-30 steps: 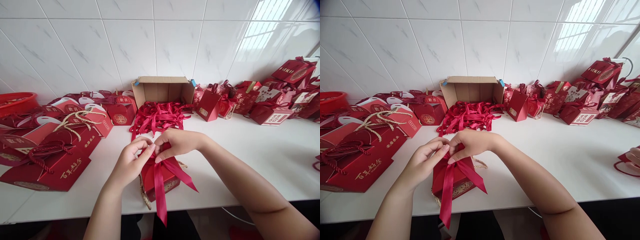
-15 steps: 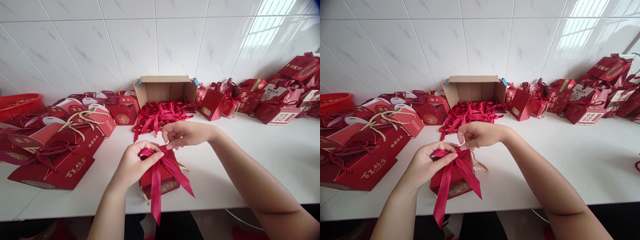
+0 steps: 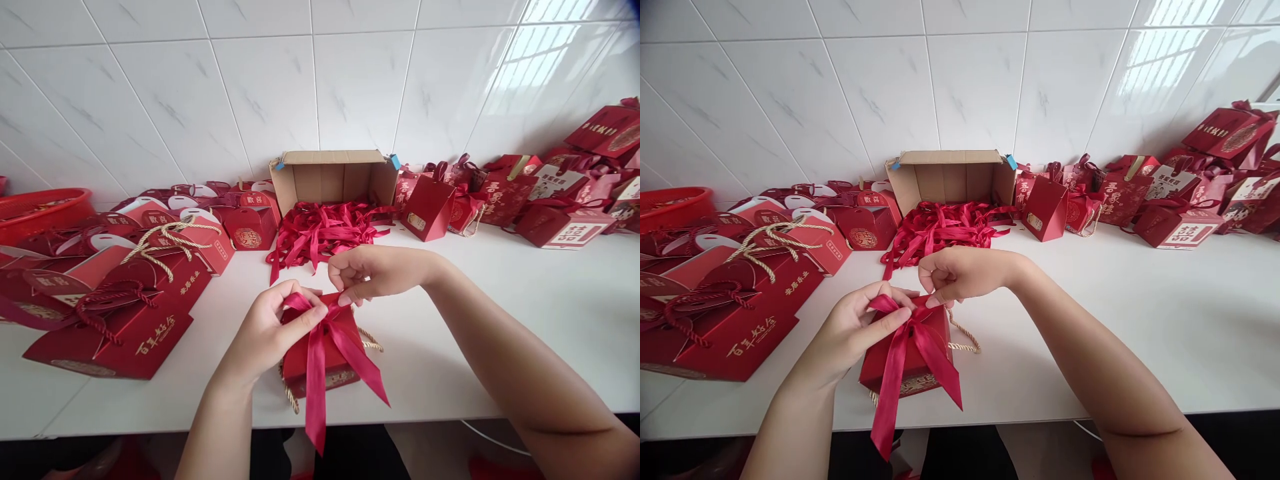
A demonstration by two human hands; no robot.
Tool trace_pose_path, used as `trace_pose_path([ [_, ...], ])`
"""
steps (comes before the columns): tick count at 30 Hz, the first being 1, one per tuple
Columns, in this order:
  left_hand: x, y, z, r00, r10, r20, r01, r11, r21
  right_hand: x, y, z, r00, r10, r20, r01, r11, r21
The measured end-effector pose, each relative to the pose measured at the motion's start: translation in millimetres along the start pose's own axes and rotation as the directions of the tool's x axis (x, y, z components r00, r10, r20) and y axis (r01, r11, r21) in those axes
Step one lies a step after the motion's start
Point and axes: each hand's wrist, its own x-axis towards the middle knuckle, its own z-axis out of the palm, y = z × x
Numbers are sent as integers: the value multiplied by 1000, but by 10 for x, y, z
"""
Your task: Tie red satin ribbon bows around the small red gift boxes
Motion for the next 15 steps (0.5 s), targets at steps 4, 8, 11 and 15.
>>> trace_pose_path([
  [4, 3, 9, 3, 999, 24, 36, -22, 999, -46, -16, 16, -10, 1000, 14, 7, -14, 1000, -11],
  [8, 14, 2, 54, 1000, -28, -9, 28, 1000, -11, -35, 9, -21, 1000, 29, 4, -29, 1000, -11],
  [11, 12, 4, 86, 999, -42, -27, 42, 999, 15, -51, -16, -30, 1000, 28, 12, -28, 1000, 1],
  [15, 9, 4, 105, 998, -60, -37, 60, 998, 22, -72, -42, -36, 998, 38, 42, -37, 999, -12],
])
